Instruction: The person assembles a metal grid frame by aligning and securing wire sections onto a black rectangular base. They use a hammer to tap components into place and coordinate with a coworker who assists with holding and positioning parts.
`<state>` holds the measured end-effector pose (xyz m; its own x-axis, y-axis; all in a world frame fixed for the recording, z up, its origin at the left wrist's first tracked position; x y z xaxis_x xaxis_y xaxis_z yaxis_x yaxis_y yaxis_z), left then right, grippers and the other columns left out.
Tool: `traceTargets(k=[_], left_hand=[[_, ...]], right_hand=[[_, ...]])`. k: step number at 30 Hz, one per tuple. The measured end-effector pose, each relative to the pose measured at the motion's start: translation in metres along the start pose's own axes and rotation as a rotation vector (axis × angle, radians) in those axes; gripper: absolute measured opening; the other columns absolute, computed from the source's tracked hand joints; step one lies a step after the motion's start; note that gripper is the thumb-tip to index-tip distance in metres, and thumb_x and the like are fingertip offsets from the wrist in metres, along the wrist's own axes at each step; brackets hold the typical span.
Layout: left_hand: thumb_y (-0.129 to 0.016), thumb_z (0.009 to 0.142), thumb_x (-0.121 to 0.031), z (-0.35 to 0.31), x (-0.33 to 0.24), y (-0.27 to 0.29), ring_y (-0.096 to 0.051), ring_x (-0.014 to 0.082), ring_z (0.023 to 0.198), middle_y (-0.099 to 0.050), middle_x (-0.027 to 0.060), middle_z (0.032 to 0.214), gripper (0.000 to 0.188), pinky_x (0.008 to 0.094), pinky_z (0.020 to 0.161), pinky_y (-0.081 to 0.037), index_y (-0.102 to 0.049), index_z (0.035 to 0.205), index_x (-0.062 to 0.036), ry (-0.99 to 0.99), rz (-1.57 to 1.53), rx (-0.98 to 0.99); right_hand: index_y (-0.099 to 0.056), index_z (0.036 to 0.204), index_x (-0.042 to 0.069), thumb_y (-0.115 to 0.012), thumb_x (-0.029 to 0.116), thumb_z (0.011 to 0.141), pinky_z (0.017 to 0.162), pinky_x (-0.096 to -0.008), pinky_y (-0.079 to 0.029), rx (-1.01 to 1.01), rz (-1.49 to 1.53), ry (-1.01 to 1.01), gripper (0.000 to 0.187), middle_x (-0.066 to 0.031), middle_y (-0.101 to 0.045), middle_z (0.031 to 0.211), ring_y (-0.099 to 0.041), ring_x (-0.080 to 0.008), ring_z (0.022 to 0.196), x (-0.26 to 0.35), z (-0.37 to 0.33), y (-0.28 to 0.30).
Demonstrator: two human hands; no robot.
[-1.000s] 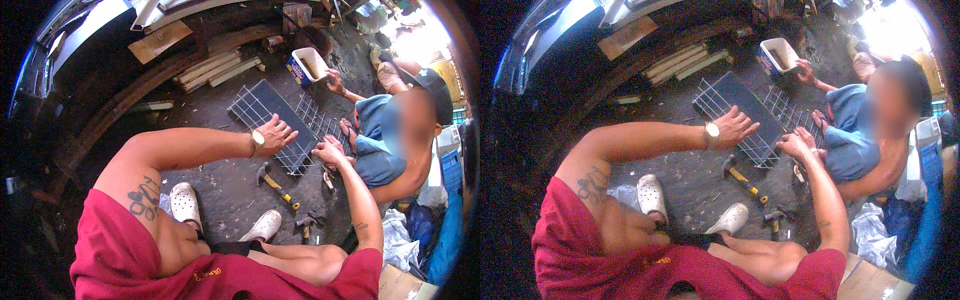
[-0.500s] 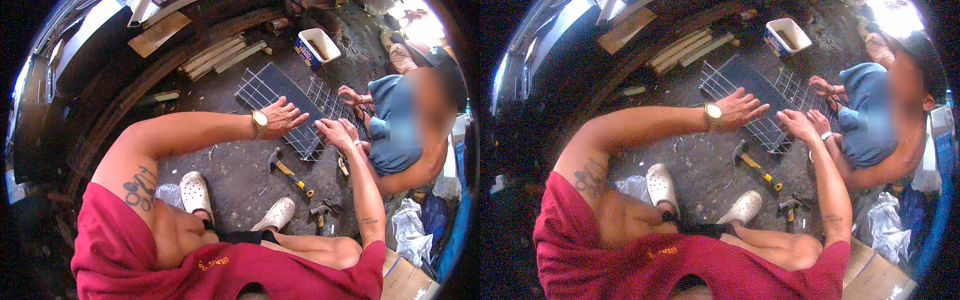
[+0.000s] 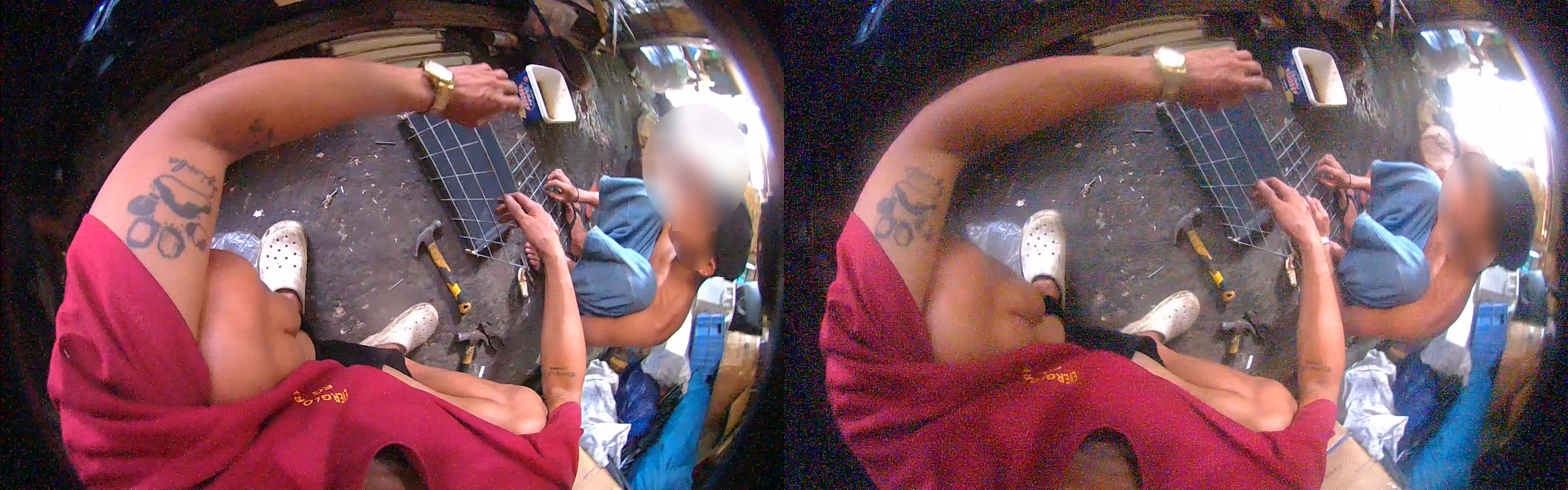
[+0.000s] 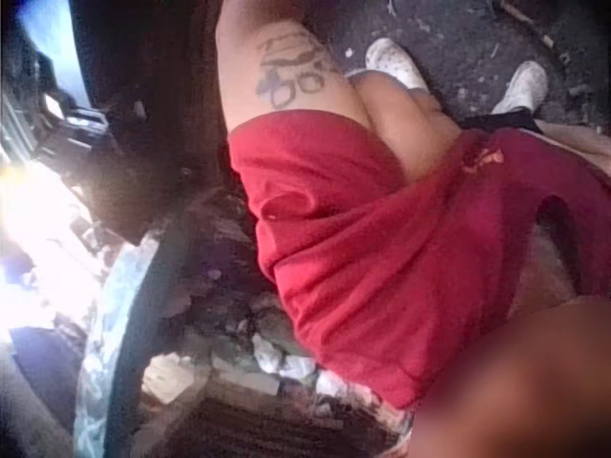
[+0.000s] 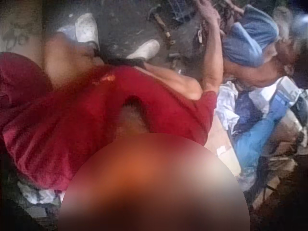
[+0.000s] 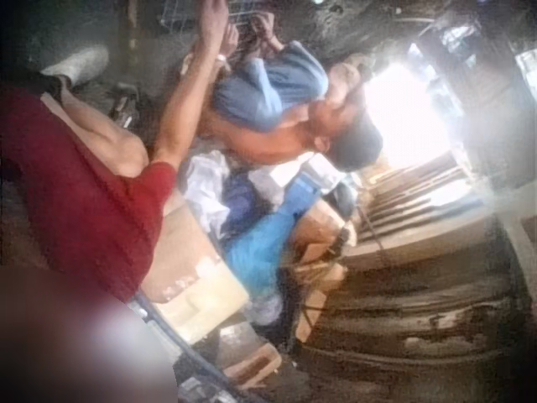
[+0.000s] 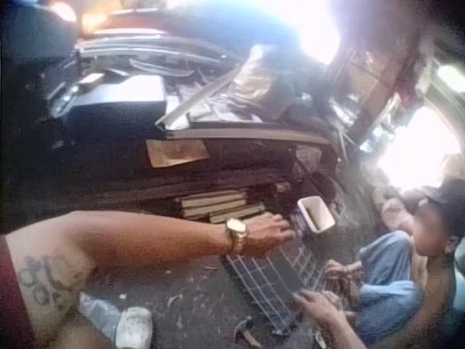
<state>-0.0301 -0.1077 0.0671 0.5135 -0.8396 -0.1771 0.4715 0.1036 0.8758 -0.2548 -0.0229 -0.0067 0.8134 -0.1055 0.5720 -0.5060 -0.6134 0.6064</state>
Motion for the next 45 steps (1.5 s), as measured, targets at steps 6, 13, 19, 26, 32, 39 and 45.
traceTargets(k=[6,13,19,26,32,39,45], left_hand=[[-0.059,0.085,-0.018,-0.041,0.073,-0.007,-0.064,0.0303,0.101,-0.065,0.0121,0.106,0.032,0.0448,0.079,-0.054,-0.061,0.116,-0.0124,0.431,0.157,0.225],[-0.041,0.096,-0.029,-0.076,0.105,-0.070,-0.066,0.0405,0.097,-0.068,0.0245,0.103,0.036,0.0513,0.080,-0.053,-0.057,0.121,-0.0094,0.469,-0.205,0.414],[-0.052,0.090,-0.016,-0.104,0.090,-0.087,-0.069,0.0323,0.085,-0.069,0.0162,0.089,0.041,0.0464,0.067,-0.056,-0.052,0.130,-0.0061,0.343,-0.001,0.570],[-0.058,0.085,-0.013,-0.097,0.079,-0.069,-0.067,0.0361,0.084,-0.067,0.0162,0.089,0.043,0.0480,0.065,-0.055,-0.052,0.128,-0.0111,0.410,0.003,0.591],[-0.059,0.084,-0.012,-0.096,0.068,-0.057,-0.068,0.0370,0.088,-0.068,0.0163,0.091,0.037,0.0485,0.067,-0.055,-0.055,0.121,-0.0099,0.399,0.002,0.564],[-0.054,0.088,-0.011,-0.097,0.070,-0.058,-0.067,0.0393,0.090,-0.068,0.0188,0.091,0.028,0.0506,0.070,-0.055,-0.054,0.117,-0.0085,0.456,-0.043,0.558],[-0.052,0.090,-0.013,-0.101,0.068,-0.054,-0.067,0.0409,0.086,-0.068,0.0199,0.089,0.029,0.0516,0.069,-0.054,-0.051,0.119,-0.0090,0.432,-0.046,0.514]], right_hand=[[-0.069,0.105,0.003,-0.055,0.046,0.096,0.077,-0.0309,-0.049,0.041,-0.245,-0.213,0.046,-0.0063,-0.071,0.093,-0.064,-0.0155,0.084,0.013,-0.003,-0.012],[-0.069,0.098,0.004,-0.062,0.054,0.089,0.066,-0.0315,-0.049,-0.022,-0.215,-0.134,0.051,-0.0058,-0.068,0.083,-0.060,-0.0124,0.074,0.019,-0.002,-0.005],[-0.070,0.090,0.003,-0.062,0.054,0.089,0.069,-0.0322,-0.050,-0.051,-0.252,-0.075,0.052,-0.0058,-0.069,0.082,-0.061,-0.0131,0.075,0.004,0.008,-0.011],[-0.068,0.089,0.002,-0.062,0.046,0.091,0.068,-0.0348,-0.047,-0.050,-0.294,-0.108,0.044,-0.0059,-0.066,0.075,-0.057,-0.0139,0.071,0.017,0.001,-0.008],[-0.067,0.080,0.002,-0.060,0.044,0.093,0.063,-0.0318,-0.045,-0.099,-0.241,-0.071,0.044,-0.0064,-0.065,0.069,-0.058,-0.0139,0.066,0.031,-0.008,-0.009],[-0.064,0.079,0.000,-0.060,0.045,0.092,0.062,-0.0331,-0.044,-0.116,-0.212,-0.065,0.047,-0.0069,-0.064,0.068,-0.057,-0.0140,0.066,0.031,-0.007,-0.008],[-0.065,0.079,0.002,-0.060,0.046,0.092,0.061,-0.0320,-0.045,-0.104,-0.215,-0.064,0.046,-0.0054,-0.064,0.069,-0.057,-0.0126,0.066,0.023,-0.005,-0.009]])
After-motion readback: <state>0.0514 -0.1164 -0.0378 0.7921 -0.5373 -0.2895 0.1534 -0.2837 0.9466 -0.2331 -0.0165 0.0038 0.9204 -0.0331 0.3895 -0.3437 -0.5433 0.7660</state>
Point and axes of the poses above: each hand's wrist, its own z-axis towards the middle knuckle, its own y-axis out of the back of the hand, x = y × z, the point moved 8 cm from there along z, towards the middle knuckle
